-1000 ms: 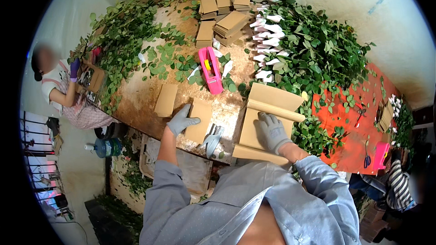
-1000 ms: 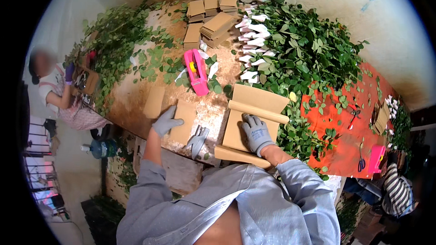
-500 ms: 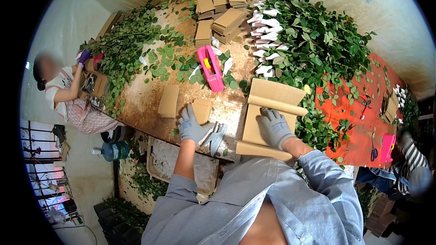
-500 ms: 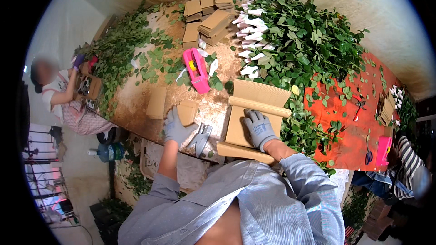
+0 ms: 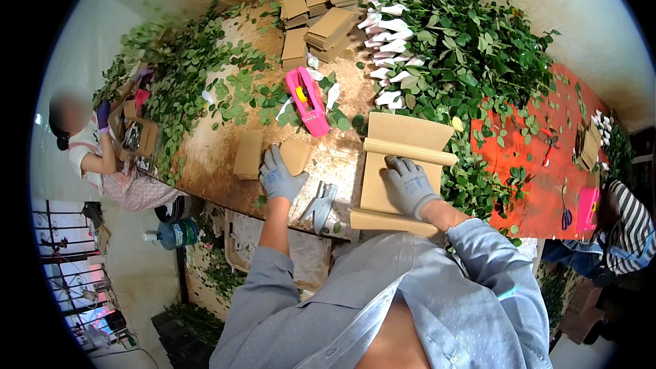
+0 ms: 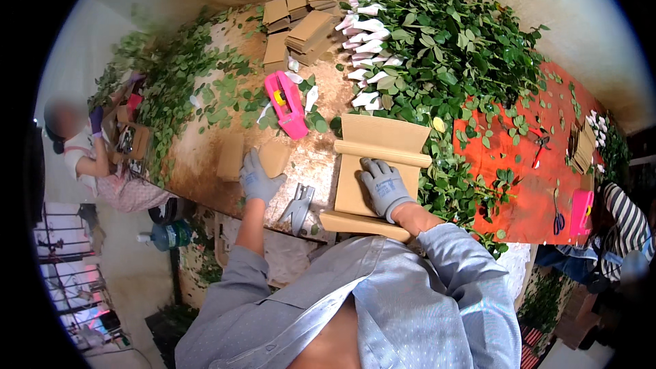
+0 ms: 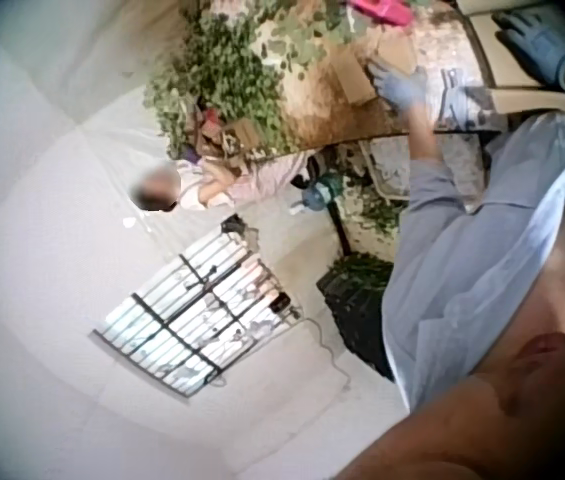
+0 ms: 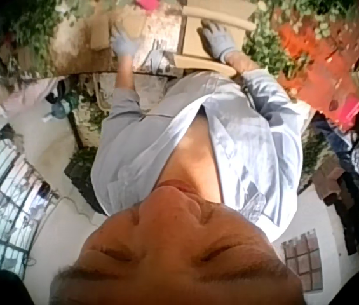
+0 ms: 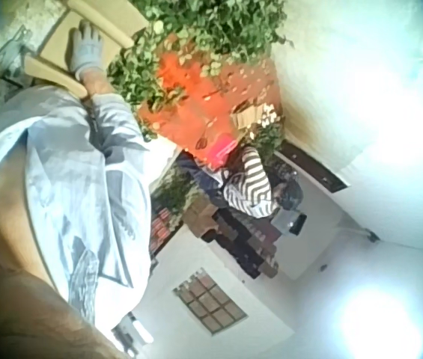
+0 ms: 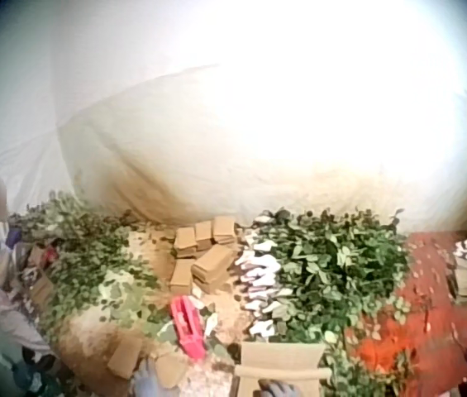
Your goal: The person assembles a cardboard box and packs white roses into it, adding stems and foliage.
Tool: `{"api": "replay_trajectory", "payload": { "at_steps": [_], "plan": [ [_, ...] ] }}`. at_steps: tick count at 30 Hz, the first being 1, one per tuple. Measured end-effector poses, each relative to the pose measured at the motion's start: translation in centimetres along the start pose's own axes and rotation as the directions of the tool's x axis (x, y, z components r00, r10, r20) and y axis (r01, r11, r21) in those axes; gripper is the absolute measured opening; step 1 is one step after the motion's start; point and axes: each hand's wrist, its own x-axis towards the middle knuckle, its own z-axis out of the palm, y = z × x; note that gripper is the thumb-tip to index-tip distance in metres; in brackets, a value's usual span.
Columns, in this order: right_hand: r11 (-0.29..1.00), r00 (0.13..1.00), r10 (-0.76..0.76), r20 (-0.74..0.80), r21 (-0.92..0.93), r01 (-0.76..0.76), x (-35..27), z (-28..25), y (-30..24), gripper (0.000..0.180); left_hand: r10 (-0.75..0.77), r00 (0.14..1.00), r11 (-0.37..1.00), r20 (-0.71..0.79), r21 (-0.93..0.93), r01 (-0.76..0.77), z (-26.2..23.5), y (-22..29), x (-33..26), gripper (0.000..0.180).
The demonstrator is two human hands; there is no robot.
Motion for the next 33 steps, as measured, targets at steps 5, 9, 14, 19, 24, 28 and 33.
{"api": "replay_trajectory", "payload": {
  "at_steps": [5, 9, 14, 19, 24, 28, 33],
  "plan": [
    [1.0, 1.0, 0.013, 0.008, 0.0, -0.013, 0.0, 0.7, 0.1, 0.052, -0.093, 0.978, 0.994, 0.184, -0.044, 0.103, 0.7, -0.5, 2.2, 0.114],
    [1.0, 1.0, 0.024, 0.01, 0.009, -0.024, 0.0, 0.8, 0.2, 0.052, -0.068, 0.984, 0.997, 0.165, -0.014, 0.071, 1.7, -0.8, 2.5, 0.11],
    [0.999, 0.999, 0.03, 0.013, 0.02, -0.03, -0.1, 0.8, 0.5, 0.053, -0.037, 0.974, 0.998, 0.225, -0.031, 0.046, 2.6, -2.3, -0.9, 0.111],
    [0.999, 1.0, 0.007, -0.009, 0.038, -0.006, 0.0, 0.4, 0.2, 0.052, -0.004, 0.987, 0.997, 0.161, -0.075, 0.017, 2.5, -4.3, -3.1, 0.125],
    [1.0, 1.0, 0.021, -0.002, 0.008, -0.021, 0.0, 0.4, 0.3, 0.049, 0.003, 0.974, 0.986, 0.226, -0.163, 0.035, -1.3, -2.2, -2.7, 0.123],
    [1.0, 1.0, 0.009, 0.012, 0.01, -0.009, 0.1, 0.2, 0.0, 0.048, 0.043, 0.998, 0.953, -0.051, -0.298, -0.056, -2.8, -3.8, -1.9, 0.108],
    [0.999, 1.0, 0.019, -0.003, 0.038, -0.019, 0.0, -0.1, -0.1, 0.049, -0.093, 0.98, 0.237, -0.177, -0.96, -0.151, -6.6, -6.1, -0.3, 0.067]
  ]
}}
